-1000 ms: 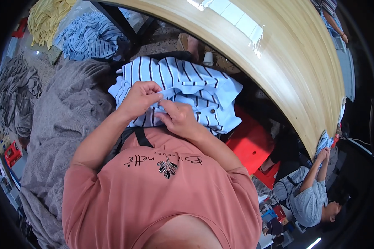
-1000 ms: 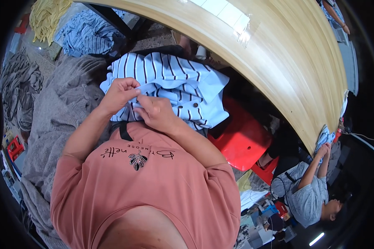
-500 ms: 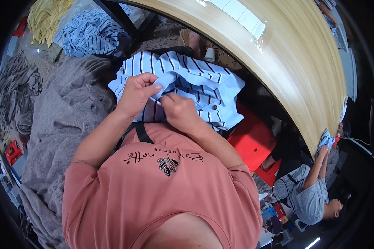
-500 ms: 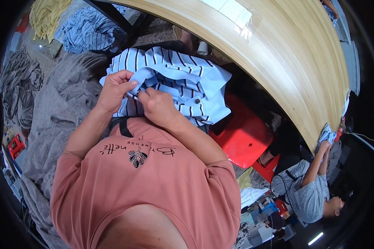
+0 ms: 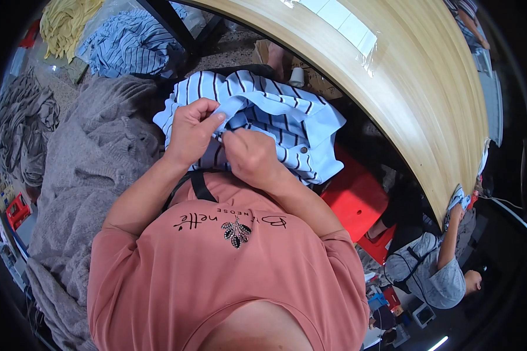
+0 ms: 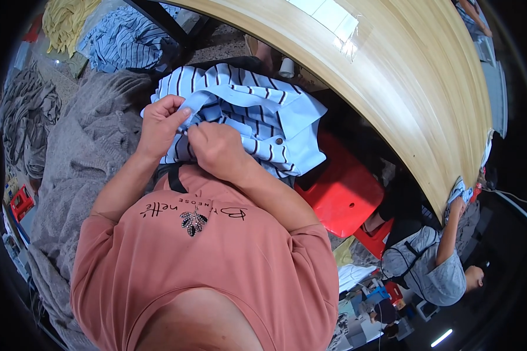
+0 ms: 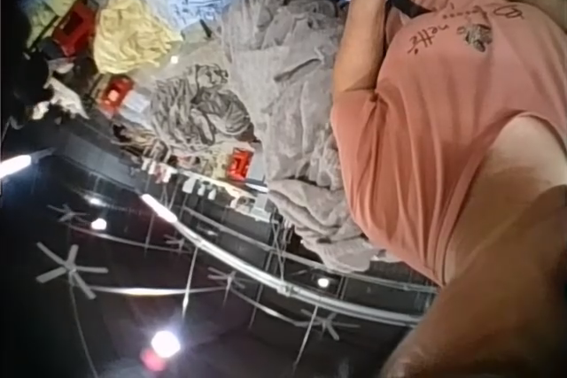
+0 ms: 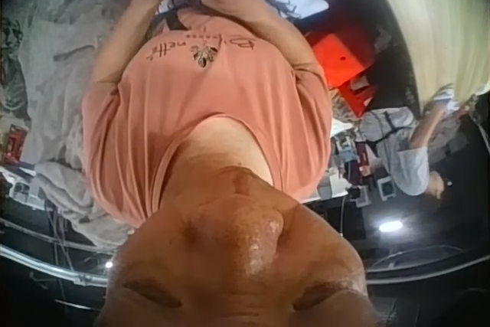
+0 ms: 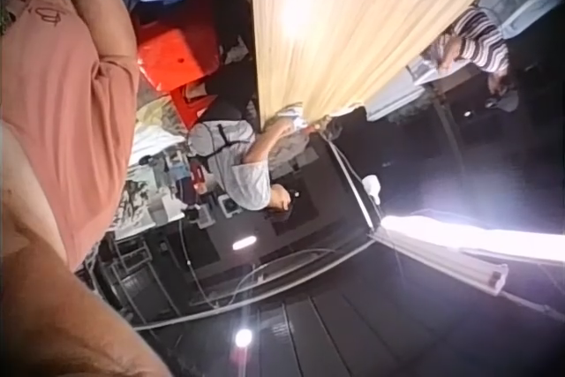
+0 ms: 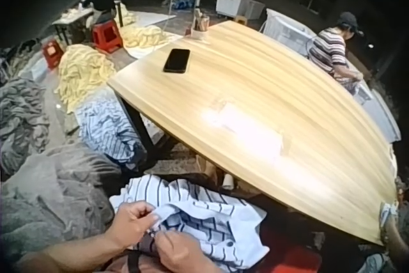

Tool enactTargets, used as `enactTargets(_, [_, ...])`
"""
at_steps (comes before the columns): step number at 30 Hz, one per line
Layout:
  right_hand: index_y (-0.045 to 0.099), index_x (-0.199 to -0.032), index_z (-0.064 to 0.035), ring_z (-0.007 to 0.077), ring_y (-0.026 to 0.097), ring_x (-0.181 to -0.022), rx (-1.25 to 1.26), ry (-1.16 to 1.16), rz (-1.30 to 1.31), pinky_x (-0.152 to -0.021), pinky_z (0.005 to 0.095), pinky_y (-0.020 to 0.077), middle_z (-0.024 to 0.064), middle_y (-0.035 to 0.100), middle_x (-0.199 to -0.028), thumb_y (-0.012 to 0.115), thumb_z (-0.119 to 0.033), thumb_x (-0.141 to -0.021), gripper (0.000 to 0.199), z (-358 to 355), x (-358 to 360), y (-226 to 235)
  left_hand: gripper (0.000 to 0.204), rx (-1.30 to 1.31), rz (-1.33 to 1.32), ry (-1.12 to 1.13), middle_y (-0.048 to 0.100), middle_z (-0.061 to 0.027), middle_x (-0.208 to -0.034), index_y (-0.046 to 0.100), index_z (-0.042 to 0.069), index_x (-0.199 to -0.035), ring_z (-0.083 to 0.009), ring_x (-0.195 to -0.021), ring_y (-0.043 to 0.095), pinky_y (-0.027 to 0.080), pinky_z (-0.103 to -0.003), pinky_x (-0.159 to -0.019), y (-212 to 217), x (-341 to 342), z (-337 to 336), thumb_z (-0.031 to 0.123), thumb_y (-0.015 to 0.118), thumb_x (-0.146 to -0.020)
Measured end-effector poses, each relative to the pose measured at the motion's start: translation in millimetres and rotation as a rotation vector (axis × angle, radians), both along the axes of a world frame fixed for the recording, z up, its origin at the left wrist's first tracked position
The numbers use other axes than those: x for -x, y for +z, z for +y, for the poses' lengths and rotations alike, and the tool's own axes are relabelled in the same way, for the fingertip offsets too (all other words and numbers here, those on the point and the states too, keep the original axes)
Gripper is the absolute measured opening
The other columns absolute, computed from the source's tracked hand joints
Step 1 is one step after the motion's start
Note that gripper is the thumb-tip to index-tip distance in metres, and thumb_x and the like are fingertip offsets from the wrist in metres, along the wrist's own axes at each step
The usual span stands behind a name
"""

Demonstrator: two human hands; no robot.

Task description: Folding and inspecting striped garments on a wooden table.

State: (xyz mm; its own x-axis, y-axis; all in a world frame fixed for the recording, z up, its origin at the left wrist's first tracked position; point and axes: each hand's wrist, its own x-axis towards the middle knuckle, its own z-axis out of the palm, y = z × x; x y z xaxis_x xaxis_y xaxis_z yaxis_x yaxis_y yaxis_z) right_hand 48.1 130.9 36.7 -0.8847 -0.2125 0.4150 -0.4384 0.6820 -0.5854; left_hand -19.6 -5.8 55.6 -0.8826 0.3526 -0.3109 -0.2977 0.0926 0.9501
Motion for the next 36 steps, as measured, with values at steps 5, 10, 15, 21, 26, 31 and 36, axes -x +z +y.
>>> enactTargets(5, [0.055, -0.081, 0.0002, 0.0171, 0.047, -0.048, -0.138, 0.061, 0.258, -0.041, 0.0286, 0.034, 0.0059, 0.05, -0.066, 0.058, -0.004, -0.06, 0.021, 10, -2, 2, 0.005, 0.257, 0.148, -0.186, 0.056, 0.0009, -0.062, 0.06, -0.002, -0.075, -0.0031, -0.058, 0.047, 0.038, -0.02, -0.05, -14, 0, -2, 0.003, 0.062, -0.073])
enactTargets(10, [0.055, -0.083, 0.0014, 0.0164, 0.046, -0.046, -0.099, 0.052, 0.32, -0.041, 0.0277, 0.0343, 0.0054, 0.049, -0.066, 0.058, -0.004, -0.059, 0.025, 11, -2, -3, 0.005, 0.102, -0.016, -0.184, 0.057, 0.0007, -0.063, 0.06, -0.002, -0.073, -0.0036, -0.057, 0.047, 0.039, -0.02, -0.05, -7, 2, -5, 0.002, 0.061, -0.072])
enactTargets(15, [0.055, -0.082, 0.001, 0.0166, 0.047, -0.046, -0.099, 0.059, 0.29, -0.041, 0.0279, 0.0349, 0.0054, 0.049, -0.065, 0.057, -0.003, -0.059, 0.023, 9, -2, -3, 0.003, 0.129, -0.062, -0.192, 0.057, 0.0024, -0.066, 0.059, 0.0, -0.075, -0.0019, -0.057, 0.048, 0.037, -0.017, -0.05, -10, -3, -15, 0.003, 0.06, -0.075])
enactTargets(21, [0.055, -0.082, 0.0008, 0.0168, 0.047, -0.046, -0.052, 0.09, 0.279, -0.04, 0.0278, 0.0352, 0.0055, 0.049, -0.064, 0.056, -0.001, -0.059, 0.023, 7, -4, -5, 0.004, -0.087, -0.318, -0.106, 0.056, 0.0032, -0.068, 0.059, 0.004, -0.077, -0.0015, -0.06, 0.047, 0.038, -0.017, -0.049, -2, -2, -11, 0.007, 0.06, -0.078])
enactTargets(26, [0.056, -0.082, 0.0008, 0.0171, 0.047, -0.047, -0.063, 0.082, 0.285, -0.041, 0.028, 0.0353, 0.0061, 0.05, -0.065, 0.056, -0.003, -0.06, 0.022, 6, -6, -4, 0.006, -0.037, -0.237, -0.171, 0.054, 0.0045, -0.068, 0.058, 0.004, -0.077, -0.0011, -0.06, 0.044, 0.034, -0.017, -0.05, -9, -6, -9, 0.009, 0.059, -0.08])
enactTargets(31, [0.056, -0.082, 0.0009, 0.0171, 0.047, -0.047, -0.084, 0.065, 0.321, -0.041, 0.0278, 0.0346, 0.0068, 0.051, -0.067, 0.056, -0.004, -0.061, 0.022, 8, -6, -1, 0.009, -0.099, -0.275, -0.205, 0.052, 0.0032, -0.065, 0.057, 0.001, -0.071, -0.0029, -0.061, 0.043, 0.035, -0.019, -0.053, 0, -1, -9, 0.005, 0.059, -0.079])
enactTargets(36, [0.056, -0.084, 0.0008, 0.0164, 0.047, -0.048, -0.115, 0.059, 0.335, -0.041, 0.0275, 0.0343, 0.007, 0.051, -0.068, 0.056, -0.005, -0.062, 0.023, 8, -5, 1, 0.011, -0.036, -0.19, -0.324, 0.052, 0.0049, -0.064, 0.057, 0.002, -0.072, -0.002, -0.058, 0.041, 0.032, -0.019, -0.052, -8, 3, -13, 0.009, 0.059, -0.08])
